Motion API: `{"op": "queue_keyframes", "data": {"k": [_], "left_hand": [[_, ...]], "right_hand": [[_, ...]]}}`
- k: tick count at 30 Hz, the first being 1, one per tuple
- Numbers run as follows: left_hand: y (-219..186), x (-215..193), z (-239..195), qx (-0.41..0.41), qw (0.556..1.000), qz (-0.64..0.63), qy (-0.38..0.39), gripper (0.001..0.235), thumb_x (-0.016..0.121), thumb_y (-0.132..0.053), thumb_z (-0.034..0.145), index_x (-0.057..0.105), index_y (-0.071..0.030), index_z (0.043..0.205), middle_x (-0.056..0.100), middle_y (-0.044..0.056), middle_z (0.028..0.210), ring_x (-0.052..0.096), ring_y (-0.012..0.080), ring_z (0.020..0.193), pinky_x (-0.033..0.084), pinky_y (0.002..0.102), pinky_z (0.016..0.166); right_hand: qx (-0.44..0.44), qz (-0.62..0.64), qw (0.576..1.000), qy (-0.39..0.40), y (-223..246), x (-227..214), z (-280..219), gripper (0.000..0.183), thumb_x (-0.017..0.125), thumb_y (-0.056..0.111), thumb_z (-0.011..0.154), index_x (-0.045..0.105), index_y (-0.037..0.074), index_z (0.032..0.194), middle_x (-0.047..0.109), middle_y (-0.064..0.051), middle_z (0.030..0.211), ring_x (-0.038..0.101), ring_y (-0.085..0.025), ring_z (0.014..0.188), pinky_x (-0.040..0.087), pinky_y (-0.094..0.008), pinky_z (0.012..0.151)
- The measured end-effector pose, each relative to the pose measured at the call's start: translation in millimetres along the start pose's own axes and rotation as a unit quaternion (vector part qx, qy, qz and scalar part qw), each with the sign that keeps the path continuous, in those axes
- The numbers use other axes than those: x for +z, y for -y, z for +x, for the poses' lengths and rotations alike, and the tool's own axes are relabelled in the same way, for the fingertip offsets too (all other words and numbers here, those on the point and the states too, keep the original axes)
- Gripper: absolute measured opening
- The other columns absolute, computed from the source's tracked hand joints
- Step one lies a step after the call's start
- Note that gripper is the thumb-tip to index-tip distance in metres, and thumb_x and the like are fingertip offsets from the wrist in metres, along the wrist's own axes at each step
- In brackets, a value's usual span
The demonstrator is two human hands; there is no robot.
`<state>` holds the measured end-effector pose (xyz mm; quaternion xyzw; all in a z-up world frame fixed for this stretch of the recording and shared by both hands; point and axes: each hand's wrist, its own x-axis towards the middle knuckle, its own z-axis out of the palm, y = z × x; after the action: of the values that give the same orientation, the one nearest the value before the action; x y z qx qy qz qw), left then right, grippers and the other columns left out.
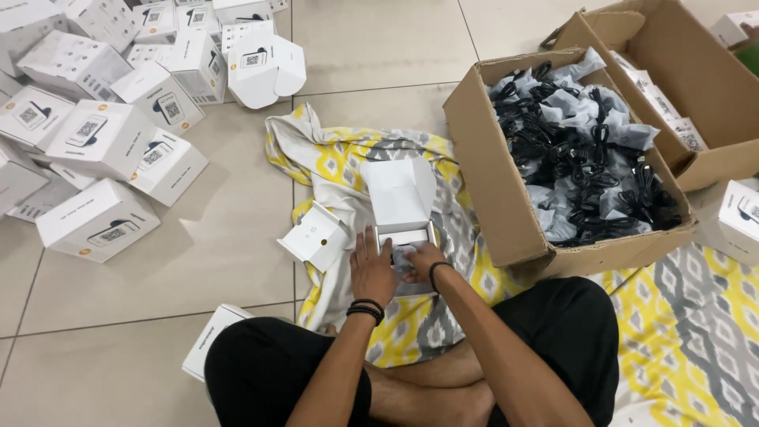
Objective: The person sits on the floor and repeatedly packs small white boxes. They open each box, place a black cable wrapped in a plastic bag inside, close the box, and set it aside. The process is repeated for multiple boxes.
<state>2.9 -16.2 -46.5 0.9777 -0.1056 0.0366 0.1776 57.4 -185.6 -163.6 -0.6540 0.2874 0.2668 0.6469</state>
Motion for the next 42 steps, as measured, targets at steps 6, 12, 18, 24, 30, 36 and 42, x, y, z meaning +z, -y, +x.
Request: {"op": "queue_keyframes", "data": {"k": [6,12,18,24,30,36,42], "left_hand": [[1,19,-4,-0.074,0.991,-0.084,0.079,0.068,0.063,-0.010,0.085,0.045,-0.017,0.150,0.038,0.015,0.157,0.051,0.0384,0.129,0.045,0.051,0.103],[-4,7,-3,-0.106,0.982,-0.110,0.110,0.067,0.059,-0.009,0.089,0.039,-0.019,0.153,0.034,0.014,0.162,0.058,0.0379,0.124,0.049,0.055,0.098],[0,12,-3,-0.106,0.983,-0.101,0.109,0.073,0.062,-0.009,0.087,0.033,-0.017,0.154,0.031,0.016,0.161,0.057,0.0377,0.126,0.047,0.060,0.096],[9,39,-4,-0.071,0.989,-0.089,0.089,0.076,0.061,-0.006,0.087,0.030,-0.012,0.156,0.032,0.022,0.161,0.064,0.0402,0.117,0.050,0.055,0.095],[-2,-22,-14,-0.153,0.962,-0.185,0.128,0.083,0.060,-0.012,0.088,0.022,-0.016,0.162,0.036,0.021,0.156,0.056,0.0419,0.127,0.046,0.052,0.105],[89,23,5,-0.312,0.866,-0.275,-0.276,0.079,0.060,-0.009,0.085,0.024,0.009,0.153,0.029,0.029,0.161,0.028,0.0429,0.149,0.026,0.048,0.120],[86,-3,4,-0.279,0.767,-0.493,-0.301,0.068,0.051,-0.007,0.089,0.032,0.005,0.153,0.036,0.023,0.158,0.036,0.0359,0.146,0.029,0.043,0.120]], "right_hand": [[0.037,0.056,0.994,-0.083,20,7,6,0.021,0.069,0.009,0.096,0.063,-0.009,0.105,0.070,-0.022,0.086,0.073,-0.035,0.064,0.064,-0.044,0.053],[-0.022,0.170,0.978,-0.122,-7,14,34,0.020,0.067,0.003,0.095,0.062,-0.012,0.106,0.070,-0.024,0.086,0.074,-0.035,0.066,0.065,-0.044,0.057],[-0.161,0.131,0.953,-0.218,5,47,-41,0.032,0.069,-0.007,0.084,0.062,-0.004,0.115,0.075,-0.021,0.086,0.076,-0.031,0.072,0.063,-0.037,0.062],[-0.226,-0.145,0.880,-0.393,15,55,-89,0.020,0.080,0.009,0.074,0.080,0.009,0.094,0.077,-0.015,0.090,0.073,-0.032,0.085,0.056,-0.039,0.079],[-0.362,-0.257,0.818,-0.366,31,60,-117,0.018,0.074,0.011,0.078,0.077,0.011,0.096,0.070,-0.012,0.109,0.066,-0.034,0.103,0.053,-0.043,0.089],[-0.584,-0.331,0.730,-0.129,61,120,6,0.049,0.062,0.009,0.087,0.057,-0.002,0.135,0.060,-0.024,0.133,0.056,-0.042,0.124,0.045,-0.046,0.106],[-0.532,-0.331,0.777,-0.056,74,136,-6,0.058,0.067,0.016,0.088,0.053,-0.003,0.141,0.057,-0.028,0.136,0.054,-0.045,0.125,0.044,-0.047,0.106]]}}
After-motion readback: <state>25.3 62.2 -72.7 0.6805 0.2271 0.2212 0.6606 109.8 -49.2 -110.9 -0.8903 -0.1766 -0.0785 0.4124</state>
